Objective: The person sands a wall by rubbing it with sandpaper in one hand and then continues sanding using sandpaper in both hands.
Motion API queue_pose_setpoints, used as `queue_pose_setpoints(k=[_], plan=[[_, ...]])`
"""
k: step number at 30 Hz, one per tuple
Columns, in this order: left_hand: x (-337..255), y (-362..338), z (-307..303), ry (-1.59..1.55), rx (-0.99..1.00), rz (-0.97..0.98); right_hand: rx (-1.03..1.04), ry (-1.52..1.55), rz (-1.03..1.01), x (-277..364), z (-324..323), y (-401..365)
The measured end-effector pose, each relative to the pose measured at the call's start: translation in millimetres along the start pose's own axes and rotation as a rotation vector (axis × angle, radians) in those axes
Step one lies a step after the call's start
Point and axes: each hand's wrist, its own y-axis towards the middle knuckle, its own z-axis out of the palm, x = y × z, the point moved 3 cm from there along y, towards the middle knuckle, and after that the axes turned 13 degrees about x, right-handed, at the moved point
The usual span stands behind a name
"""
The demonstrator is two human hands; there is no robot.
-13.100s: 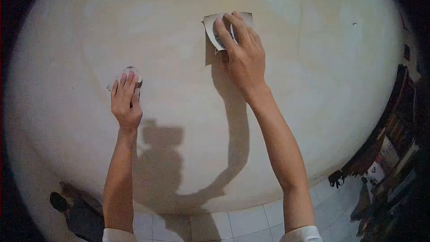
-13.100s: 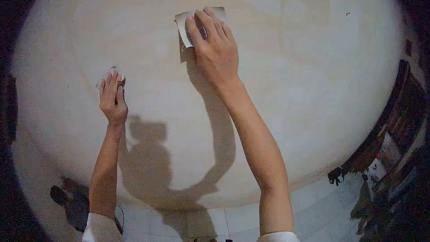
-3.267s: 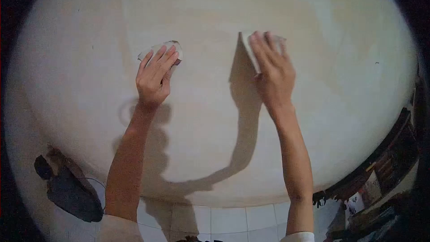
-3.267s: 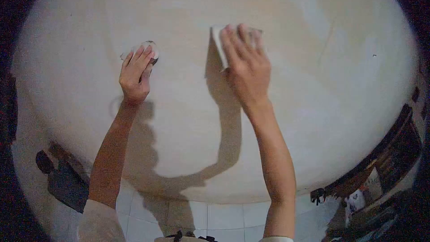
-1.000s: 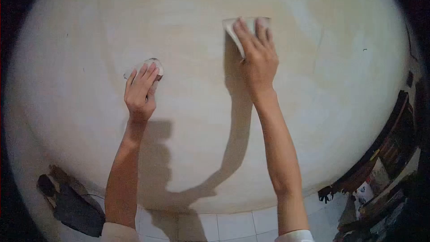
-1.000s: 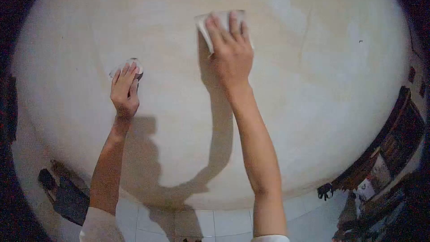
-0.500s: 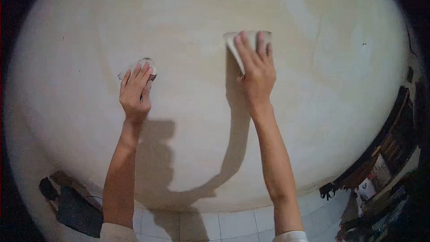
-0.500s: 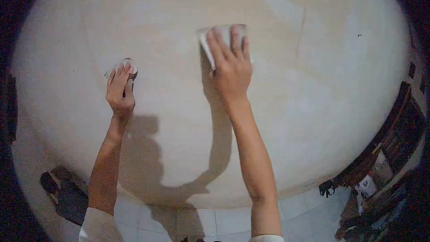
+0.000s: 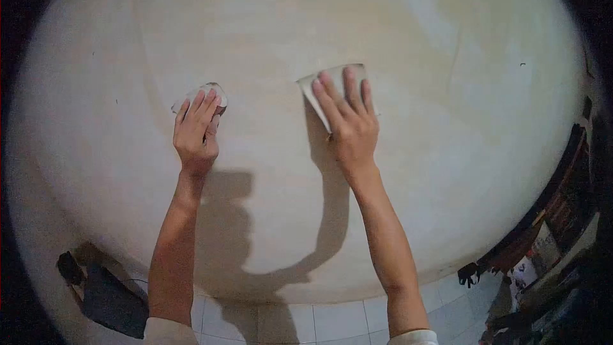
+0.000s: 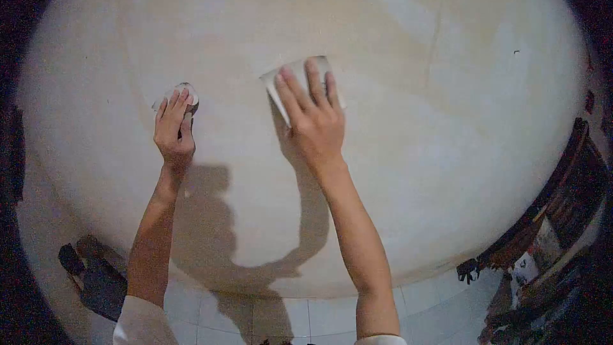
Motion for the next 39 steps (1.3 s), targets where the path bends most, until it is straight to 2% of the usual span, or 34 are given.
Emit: queue_pose_setpoints(k=[3, 7, 9, 11, 13, 14, 15, 17, 19, 21, 23, 25, 26, 29, 31, 33, 35, 37, 39], plan=[[2, -2, 2, -0.01, -0.01, 0.01, -0.008, -0.014, 0.086, 8, 3, -4], [2, -1, 1, -0.009, -0.002, 0.016, 0.01, -0.006, -0.047, 16, 12, -8], [4, -3, 2, -0.006, 0.0, 0.006, -0.019, -0.002, 0.11, 1, 1, -5], [3, -2, 1, -0.007, 0.002, -0.001, 0.01, -0.036, 0.148, 11, 6, -6], [2, -3, 0, -0.012, 0.008, -0.003, 0.005, 0.016, 0.005, 23, 14, -10], [2, -3, 0, -0.012, 0.007, -0.003, 0.021, -0.05, -0.042, 14, 20, -14], [2, -2, 1, -0.012, 0.002, -0.002, 0.02, -0.052, -0.041, 9, 14, -14], [3, -2, 1, -0.019, 0.006, 0.01, -0.025, -0.032, 0.18, -1, 3, -10], [3, -3, 0, -0.019, 0.015, 0.016, 0.021, -0.036, 0.158, 10, 9, -15], [2, -2, 1, -0.025, 0.017, 0.02, 0.08, 0.039, -0.054, 21, 14, -19], [1, -2, 1, -0.017, 0.02, 0.021, 0.083, -0.022, -0.039, 12, 9, -21], [1, -2, 0, 0.002, 0.017, 0.017, 0.052, 0.004, 0.18, 10, 1, -20], [0, -2, 0, -0.003, 0.001, 0.016, 0.051, 0.012, 0.172, 13, 2, -21], [-1, 0, -4, -0.008, 0.001, 0.015, 0.132, 0.013, -0.056, 23, 9, -26], [-2, 2, -3, -0.009, 0.005, 0.01, 0.126, 0.026, 0.007, 19, 4, -26], [-1, 2, -3, -0.032, -0.005, 0.022, 0.068, 0.012, 0.165, 19, 12, -29], [1, 1, -3, -0.027, 0.0, 0.016, 0.058, 0.036, 0.122, 25, 20, -33], [0, 1, -2, -0.034, 0.002, 0.015, 0.082, 0.038, -0.028, 29, 15, -31], [0, 1, -2, -0.018, 0.005, 0.013, 0.132, 0.035, 0.042, 19, 8, -29]])
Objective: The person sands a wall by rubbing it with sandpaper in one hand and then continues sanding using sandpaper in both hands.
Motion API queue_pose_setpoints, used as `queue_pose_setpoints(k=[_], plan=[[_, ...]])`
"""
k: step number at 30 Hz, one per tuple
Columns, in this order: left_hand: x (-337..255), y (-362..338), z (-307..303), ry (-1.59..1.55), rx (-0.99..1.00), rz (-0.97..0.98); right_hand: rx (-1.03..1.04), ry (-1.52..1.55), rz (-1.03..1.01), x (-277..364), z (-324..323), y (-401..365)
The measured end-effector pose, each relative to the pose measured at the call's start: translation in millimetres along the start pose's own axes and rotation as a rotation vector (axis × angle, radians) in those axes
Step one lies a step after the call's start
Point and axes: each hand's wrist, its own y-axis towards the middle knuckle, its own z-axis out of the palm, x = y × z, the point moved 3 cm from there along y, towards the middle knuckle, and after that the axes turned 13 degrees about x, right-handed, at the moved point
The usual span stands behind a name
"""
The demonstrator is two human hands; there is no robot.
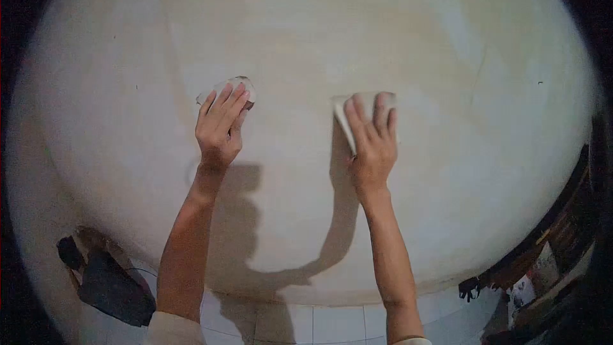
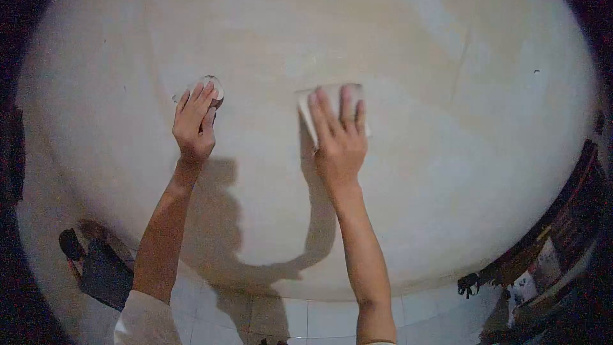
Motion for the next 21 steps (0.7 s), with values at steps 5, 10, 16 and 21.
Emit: queue_pose_setpoints(k=[5, 10, 16, 21], plan=[[-2, -1, -1, -0.025, -0.015, 0.006, -0.018, 0.01, -0.008, 9, 11, -6], [-1, 0, -1, -0.016, 0.006, -0.008, -0.106, 0.049, 0.105, 8, 3, 5], [0, 1, 2, -0.009, -0.022, -0.014, -0.061, 0.014, -0.027, 4, -5, 22], [-1, 2, -2, -0.01, 0.004, -0.011, -0.06, 0.03, -0.025, 8, 1, 21]])
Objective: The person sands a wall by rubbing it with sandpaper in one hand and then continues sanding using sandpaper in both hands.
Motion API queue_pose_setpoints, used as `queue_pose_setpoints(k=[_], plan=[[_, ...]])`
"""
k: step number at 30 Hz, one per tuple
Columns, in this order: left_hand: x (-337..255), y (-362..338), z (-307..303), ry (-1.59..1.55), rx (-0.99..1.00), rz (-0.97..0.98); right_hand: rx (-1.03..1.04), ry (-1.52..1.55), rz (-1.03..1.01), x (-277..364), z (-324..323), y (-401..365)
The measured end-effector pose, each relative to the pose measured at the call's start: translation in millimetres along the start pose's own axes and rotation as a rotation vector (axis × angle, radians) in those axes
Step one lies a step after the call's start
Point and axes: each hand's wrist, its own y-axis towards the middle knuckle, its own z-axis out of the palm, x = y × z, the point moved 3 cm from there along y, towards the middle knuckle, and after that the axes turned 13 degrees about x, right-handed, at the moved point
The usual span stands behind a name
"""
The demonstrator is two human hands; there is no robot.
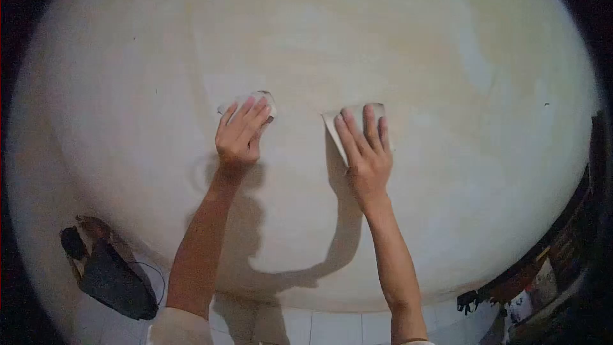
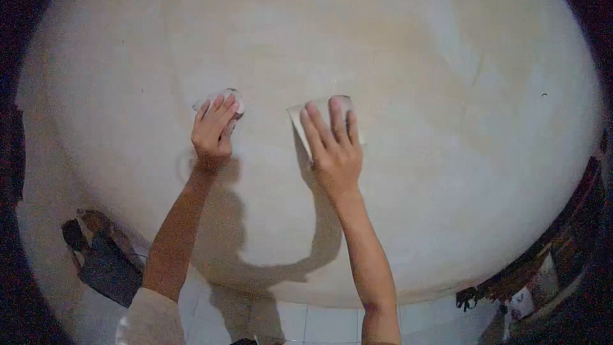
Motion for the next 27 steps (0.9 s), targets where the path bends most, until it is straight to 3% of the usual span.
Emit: queue_pose_setpoints(k=[5, 6, 9, 10, 12, 15, 18, 20, 22, 24, 27], plan=[[4, -3, 2, 0.021, 0.006, 0.013, -0.005, 0.008, 0.1, 14, 0, 11], [4, -2, 2, 0.025, 0.02, 0.014, 0.016, 0.049, -0.043, 24, 7, 12], [8, 1, -7, -0.071, 0.059, -0.017, -0.014, 0.014, -0.009, 18, 3, 20], [13, -1, -17, -0.095, 0.067, -0.002, -0.121, 0.04, 0.215, 23, -6, 26], [23, -2, -35, -0.081, 0.163, 0.043, -0.119, 0.023, 0.184, 40, 0, 31], [84, -30, -57, -0.136, -0.019, 0.076, -0.053, 0.031, 0.082, 53, 4, 41], [139, -41, -94, 0.056, -0.179, 0.175, -0.248, -0.042, 0.412, 38, 5, 41], [169, -60, -106, -0.025, -0.154, -0.213, -0.171, -0.037, 0.304, 62, 14, 45], [189, -64, -121, 0.05, -0.128, -0.199, -0.062, 0.024, 0.112, 90, 17, 53], [201, -69, -121, 0.123, -0.107, -0.178, -0.101, 0.001, 0.225, 81, 15, 52], [225, -88, -113, -0.062, -0.03, -0.271, -0.198, -0.027, 0.402, 90, 23, 61]])
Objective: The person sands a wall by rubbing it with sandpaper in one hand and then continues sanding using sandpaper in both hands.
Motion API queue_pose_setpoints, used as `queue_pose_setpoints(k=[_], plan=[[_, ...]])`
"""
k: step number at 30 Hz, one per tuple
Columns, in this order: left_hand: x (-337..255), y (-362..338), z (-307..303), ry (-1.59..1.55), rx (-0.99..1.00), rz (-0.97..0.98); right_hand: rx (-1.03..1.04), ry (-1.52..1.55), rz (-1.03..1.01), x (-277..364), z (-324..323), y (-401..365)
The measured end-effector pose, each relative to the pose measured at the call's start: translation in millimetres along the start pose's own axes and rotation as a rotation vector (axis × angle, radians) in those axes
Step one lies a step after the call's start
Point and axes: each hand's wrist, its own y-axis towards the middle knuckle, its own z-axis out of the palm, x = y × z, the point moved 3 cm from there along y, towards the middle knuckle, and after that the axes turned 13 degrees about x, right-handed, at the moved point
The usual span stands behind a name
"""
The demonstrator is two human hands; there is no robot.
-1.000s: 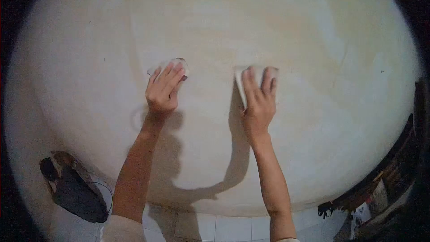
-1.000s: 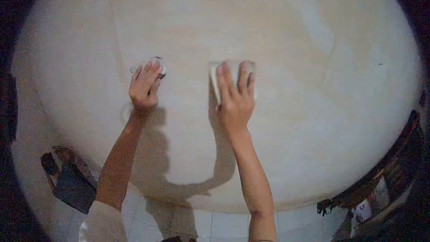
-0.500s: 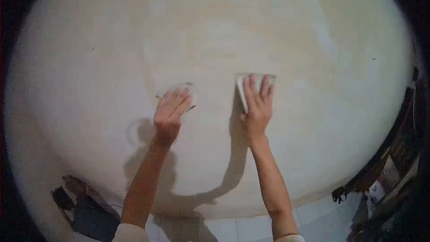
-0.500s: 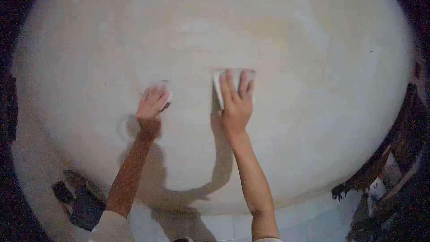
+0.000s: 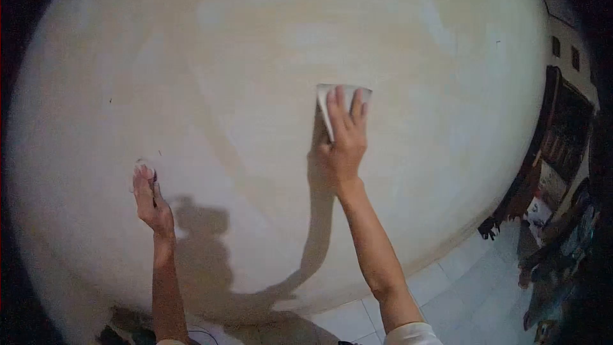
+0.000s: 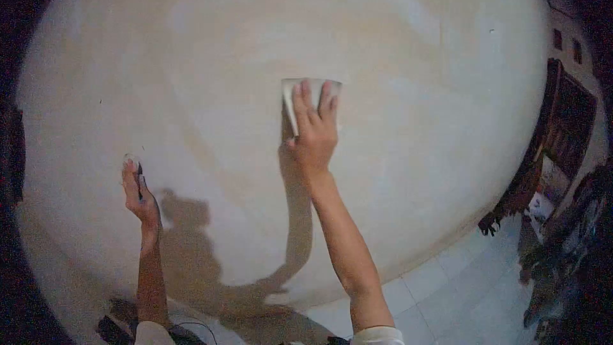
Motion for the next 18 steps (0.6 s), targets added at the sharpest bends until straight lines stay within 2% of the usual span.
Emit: queue_pose_setpoints(k=[2, 3, 6, 7, 10, 11, 12, 14, 15, 16, 18], plan=[[10, -7, 12, 0.048, 0.014, 0.153, 0.063, 0.062, -0.171, 19, 15, -5], [13, -3, 15, 0.03, 0.013, 0.162, 0.161, 0.012, -0.309, 34, 16, -2], [6, -7, 6, 0.059, 0.058, 0.153, 0.054, 0.017, -0.162, 18, 1, 6], [7, -5, 6, 0.063, 0.059, 0.165, -0.006, 0.021, -0.022, 12, -1, 7], [7, -1, 5, 0.071, 0.057, 0.159, 0.022, 0.012, -0.069, 30, 13, 4], [8, -1, 6, 0.07, 0.05, 0.141, 0.074, -0.05, -0.255, 37, 18, 3], [6, -1, 5, 0.065, 0.059, 0.145, 0.078, -0.055, -0.246, 33, 16, 3], [5, 0, 4, 0.066, 0.049, 0.118, -0.002, 0.112, -0.014, 13, 7, 8], [10, -2, 6, 0.061, 0.054, 0.116, -0.094, 0.073, 0.133, 6, -2, 14], [18, -5, 9, 0.073, 0.055, 0.141, -0.09, 0.07, 0.134, 9, -1, 12], [19, -3, 9, 0.084, 0.05, 0.177, -0.014, -0.01, -0.025, 22, 5, 9]])
